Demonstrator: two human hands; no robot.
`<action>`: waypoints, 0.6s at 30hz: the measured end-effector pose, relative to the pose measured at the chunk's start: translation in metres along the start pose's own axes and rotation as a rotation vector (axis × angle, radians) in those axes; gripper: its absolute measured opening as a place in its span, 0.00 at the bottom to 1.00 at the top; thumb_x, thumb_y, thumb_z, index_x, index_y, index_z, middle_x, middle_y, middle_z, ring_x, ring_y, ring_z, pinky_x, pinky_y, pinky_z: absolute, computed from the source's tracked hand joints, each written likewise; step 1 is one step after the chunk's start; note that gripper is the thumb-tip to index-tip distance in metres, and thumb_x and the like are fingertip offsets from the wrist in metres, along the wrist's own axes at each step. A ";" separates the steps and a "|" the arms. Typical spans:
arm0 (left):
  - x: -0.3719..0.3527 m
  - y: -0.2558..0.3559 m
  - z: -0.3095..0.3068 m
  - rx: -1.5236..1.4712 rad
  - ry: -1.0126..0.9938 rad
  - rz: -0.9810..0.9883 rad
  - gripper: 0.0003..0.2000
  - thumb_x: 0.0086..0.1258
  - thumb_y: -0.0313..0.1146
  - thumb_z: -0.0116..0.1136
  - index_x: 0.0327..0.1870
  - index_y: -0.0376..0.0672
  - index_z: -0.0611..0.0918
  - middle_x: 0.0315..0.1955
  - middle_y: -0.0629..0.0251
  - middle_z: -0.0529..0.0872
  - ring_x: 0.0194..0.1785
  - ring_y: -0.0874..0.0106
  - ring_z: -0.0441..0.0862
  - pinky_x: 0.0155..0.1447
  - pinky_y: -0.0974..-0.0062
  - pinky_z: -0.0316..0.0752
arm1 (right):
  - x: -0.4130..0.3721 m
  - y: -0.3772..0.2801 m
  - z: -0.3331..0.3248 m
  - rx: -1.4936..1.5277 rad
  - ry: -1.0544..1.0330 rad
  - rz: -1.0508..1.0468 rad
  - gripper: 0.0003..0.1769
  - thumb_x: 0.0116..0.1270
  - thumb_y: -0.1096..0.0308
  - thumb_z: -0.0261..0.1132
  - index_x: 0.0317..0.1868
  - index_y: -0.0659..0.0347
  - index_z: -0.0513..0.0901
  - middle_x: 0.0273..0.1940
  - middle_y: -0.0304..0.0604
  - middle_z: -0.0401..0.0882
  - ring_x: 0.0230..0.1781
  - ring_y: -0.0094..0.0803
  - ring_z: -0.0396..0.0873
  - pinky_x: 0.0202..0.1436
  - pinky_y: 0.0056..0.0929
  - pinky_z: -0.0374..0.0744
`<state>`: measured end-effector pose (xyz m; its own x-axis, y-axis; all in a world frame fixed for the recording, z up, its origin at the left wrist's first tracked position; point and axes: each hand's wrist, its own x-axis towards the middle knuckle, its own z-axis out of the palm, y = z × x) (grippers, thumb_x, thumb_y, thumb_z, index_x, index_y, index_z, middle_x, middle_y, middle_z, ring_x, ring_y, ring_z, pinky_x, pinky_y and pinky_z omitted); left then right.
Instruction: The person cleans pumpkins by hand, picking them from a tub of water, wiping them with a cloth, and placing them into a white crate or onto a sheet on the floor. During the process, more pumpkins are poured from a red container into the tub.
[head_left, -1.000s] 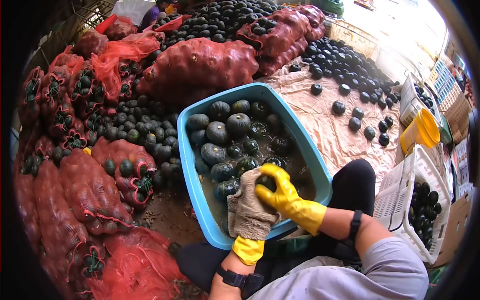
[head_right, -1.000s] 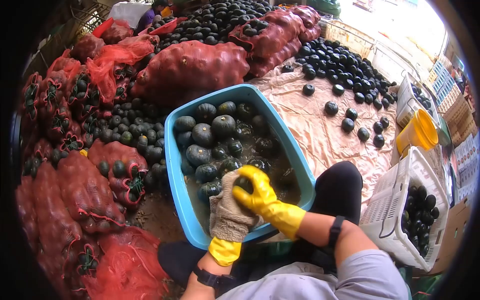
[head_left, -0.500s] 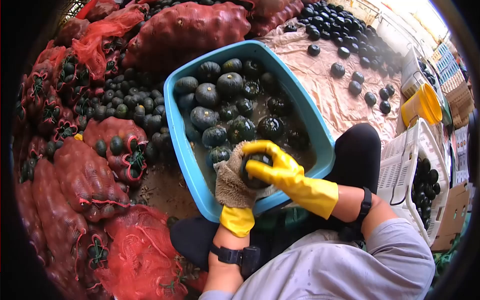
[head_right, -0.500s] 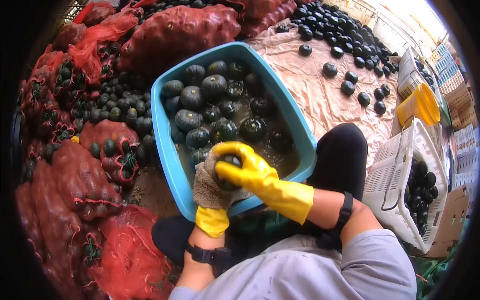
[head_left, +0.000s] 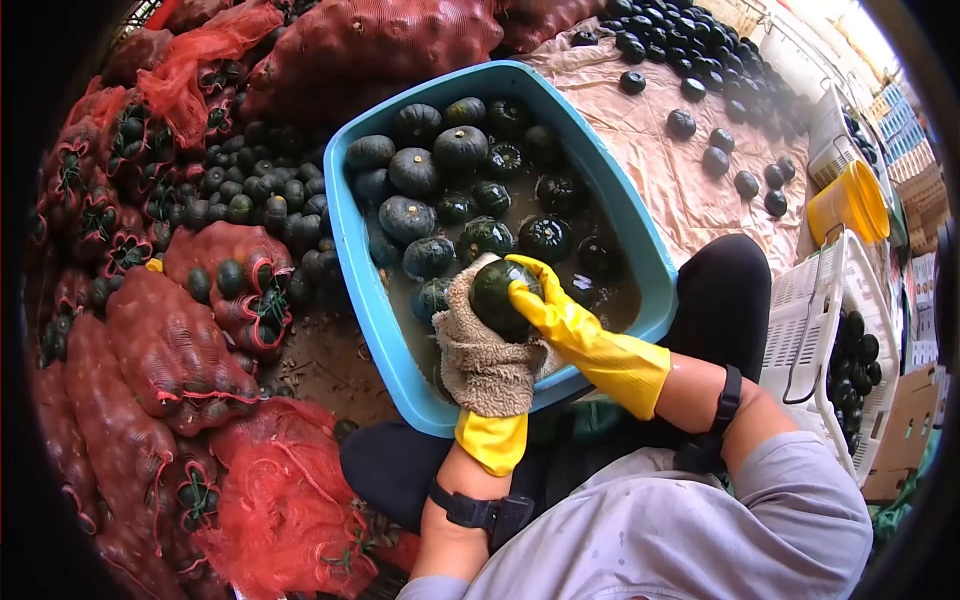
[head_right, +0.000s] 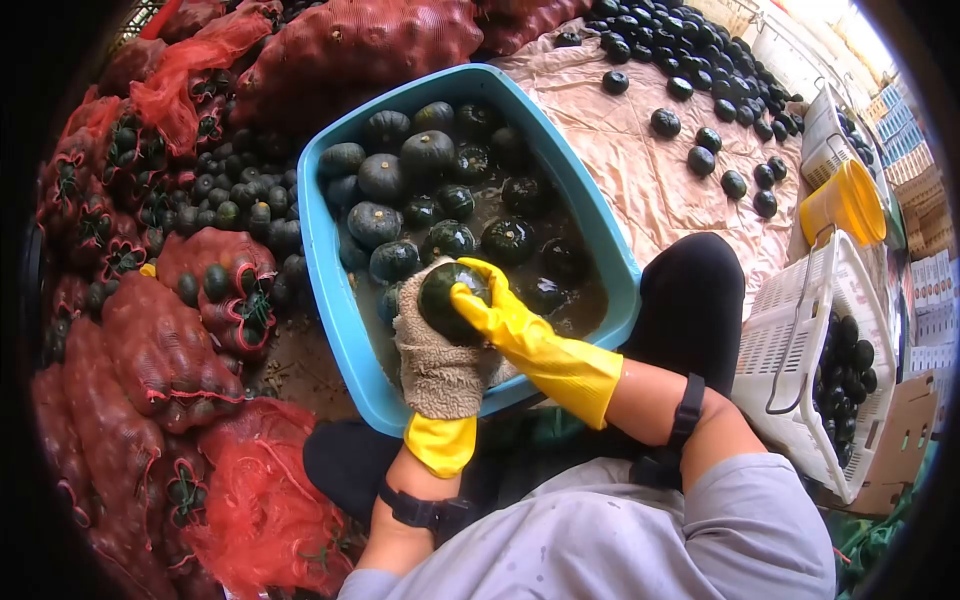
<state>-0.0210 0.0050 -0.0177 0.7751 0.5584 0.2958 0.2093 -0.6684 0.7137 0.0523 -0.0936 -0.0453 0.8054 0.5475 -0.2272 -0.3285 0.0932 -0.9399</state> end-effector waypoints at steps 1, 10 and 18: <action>0.002 0.007 -0.006 -0.086 0.023 0.022 0.36 0.55 0.39 0.82 0.68 0.49 0.80 0.58 0.58 0.89 0.60 0.53 0.89 0.68 0.57 0.82 | 0.005 -0.012 -0.012 -0.458 -0.084 -0.146 0.38 0.70 0.55 0.78 0.76 0.58 0.76 0.67 0.56 0.82 0.68 0.47 0.82 0.75 0.44 0.78; 0.015 0.003 -0.023 -0.054 -0.167 0.232 0.31 0.57 0.33 0.81 0.64 0.48 0.83 0.59 0.61 0.92 0.61 0.59 0.91 0.68 0.66 0.83 | -0.001 -0.002 -0.031 0.432 -0.309 0.445 0.36 0.76 0.49 0.76 0.78 0.47 0.74 0.70 0.45 0.80 0.70 0.35 0.79 0.67 0.39 0.84; 0.012 -0.048 0.020 -0.568 -0.072 -0.140 0.19 0.66 0.33 0.73 0.58 0.44 0.84 0.52 0.57 0.90 0.55 0.57 0.90 0.59 0.61 0.85 | 0.009 0.023 -0.015 -0.320 -0.137 -0.174 0.49 0.59 0.56 0.84 0.79 0.55 0.72 0.64 0.52 0.84 0.67 0.39 0.83 0.73 0.41 0.80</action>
<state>-0.0095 0.0339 -0.0615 0.8058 0.5742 0.1446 -0.0246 -0.2116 0.9770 0.0590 -0.0995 -0.0732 0.7549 0.6545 -0.0412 -0.0042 -0.0579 -0.9983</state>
